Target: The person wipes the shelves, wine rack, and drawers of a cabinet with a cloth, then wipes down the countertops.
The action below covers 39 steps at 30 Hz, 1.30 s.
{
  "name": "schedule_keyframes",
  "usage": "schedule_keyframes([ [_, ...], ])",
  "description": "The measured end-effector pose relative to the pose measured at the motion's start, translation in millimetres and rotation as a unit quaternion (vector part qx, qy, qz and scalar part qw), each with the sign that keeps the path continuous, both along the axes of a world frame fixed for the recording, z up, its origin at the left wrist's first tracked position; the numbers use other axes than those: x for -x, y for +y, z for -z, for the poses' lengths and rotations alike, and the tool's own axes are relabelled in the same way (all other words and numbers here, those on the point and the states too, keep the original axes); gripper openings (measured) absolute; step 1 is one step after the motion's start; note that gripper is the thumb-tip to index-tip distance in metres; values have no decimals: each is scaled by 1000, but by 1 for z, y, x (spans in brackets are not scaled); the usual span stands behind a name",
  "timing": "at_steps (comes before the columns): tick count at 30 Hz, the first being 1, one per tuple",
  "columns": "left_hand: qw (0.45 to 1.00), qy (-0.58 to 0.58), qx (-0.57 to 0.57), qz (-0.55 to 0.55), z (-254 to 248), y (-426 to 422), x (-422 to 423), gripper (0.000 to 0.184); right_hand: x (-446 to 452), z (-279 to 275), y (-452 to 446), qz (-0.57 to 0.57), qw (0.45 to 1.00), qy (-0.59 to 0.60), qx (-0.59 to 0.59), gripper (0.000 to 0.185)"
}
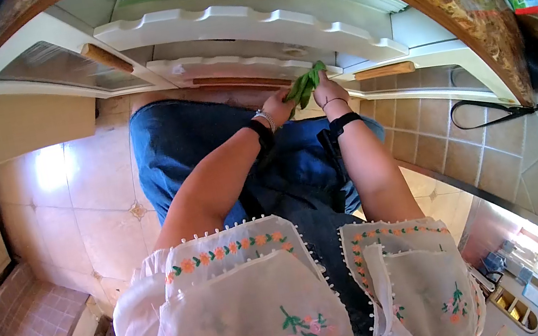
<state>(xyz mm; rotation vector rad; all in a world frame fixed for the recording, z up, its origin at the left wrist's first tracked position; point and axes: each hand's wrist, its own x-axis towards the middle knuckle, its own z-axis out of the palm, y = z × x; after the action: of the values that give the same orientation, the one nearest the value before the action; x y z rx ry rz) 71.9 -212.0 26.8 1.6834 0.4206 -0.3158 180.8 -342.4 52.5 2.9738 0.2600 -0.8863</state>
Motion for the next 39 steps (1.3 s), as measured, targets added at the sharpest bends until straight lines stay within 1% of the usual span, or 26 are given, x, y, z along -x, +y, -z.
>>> schedule_keyframes([
  [1, 1000, -17, -8, -3, 7, 0, -3, 36, 3, -2, -4, -1, 1000, 0, 0, 52],
  [3, 999, -29, -19, -17, 29, -3, -6, 37, 11, -9, -17, 97, 994, -21, -36, 53],
  [4, 998, -40, -29, -30, 31, -5, -6, 39, 15, -3, -32, 83, 992, -64, -75, 55],
  [5, 998, -40, -26, -28, 32, -9, -6, 39, 15, 3, -45, 85, 992, -65, -72, 55],
  [7, 999, -13, 15, -37, 21, -16, -4, 38, 18, -7, -57, 51, 994, -76, -66, 57],
  [8, 999, -13, 18, -32, 25, -22, -5, 38, 13, 3, -63, 45, 992, -93, -75, 58],
  [10, 993, 1, 108, -37, 35, -32, -8, 38, -1, 8, -62, 36, 994, -75, -69, 58],
  [11, 994, 2, 107, -34, 35, -33, -9, 38, -8, 11, -59, 22, 996, -56, -66, 59],
  [12, 997, -10, 81, -15, 29, -32, -9, 37, -18, 12, -54, 24, 999, -2, -23, 59],
  [13, 998, -22, 54, 4, 23, -29, -10, 36, -24, 14, -51, 26, 999, -2, -26, 59],
  [14, 998, -22, 51, 5, 24, -25, -13, 36, -30, 15, -47, 30, 999, 8, -37, 59],
  [17, 996, -56, 67, -5, 32, -20, -14, 38, -44, 28, -51, 41, 998, 21, -47, 59],
  [19, 998, -64, 6, -10, 21, -18, -16, 39, -46, 27, -54, 23, 996, 3, -84, 59],
  [21, 999, -45, 29, -9, 33, -24, -15, 39, -33, 22, -50, 22, 997, 5, -75, 62],
  [23, 998, -24, 52, -11, 34, -25, -14, 39, -12, 8, -44, 83, 994, 9, -72, 64],
  [25, 996, -16, 81, -25, 23, -24, -5, 39, -5, 13, -45, 73, 995, 14, -61, 66],
  [27, 996, -24, 76, -26, 25, -21, -2, 39, -1, 16, -43, 115, 992, 11, -54, 65],
  [28, 996, -37, 71, -25, 27, -20, 0, 39, 1, 14, -40, 124, 990, -6, -65, 61],
  [29, 997, -34, 70, -23, 29, -18, 0, 39, 1, 14, -39, 126, 990, -4, -66, 61],
  [31, 999, -28, 39, 1, 36, -16, -2, 38, -9, 23, -45, 99, 985, -36, -133, 59],
  [32, 999, -26, 39, 7, 37, -17, -1, 38, -19, 28, -51, 78, 986, -41, -143, 58],
  [33, 999, -23, 42, 4, 35, -17, 1, 37, -30, 20, -48, 70, 986, -25, -147, 58],
  [35, 999, -25, 39, 9, 25, -15, -2, 36, -73, 80, -72, -11, 977, -21, -214, 58],
  [37, 996, -9, 78, -32, 13, -15, -3, 34, -59, 48, -64, 25, 979, -8, -202, 58],
  [38, 997, -10, 69, -18, 5, -12, -2, 34, -48, 34, -58, 54, 981, 10, -187, 58],
  [39, 998, -6, 55, -21, -3, -10, -2, 34, -37, 32, -53, 69, 978, 6, -197, 58],
])
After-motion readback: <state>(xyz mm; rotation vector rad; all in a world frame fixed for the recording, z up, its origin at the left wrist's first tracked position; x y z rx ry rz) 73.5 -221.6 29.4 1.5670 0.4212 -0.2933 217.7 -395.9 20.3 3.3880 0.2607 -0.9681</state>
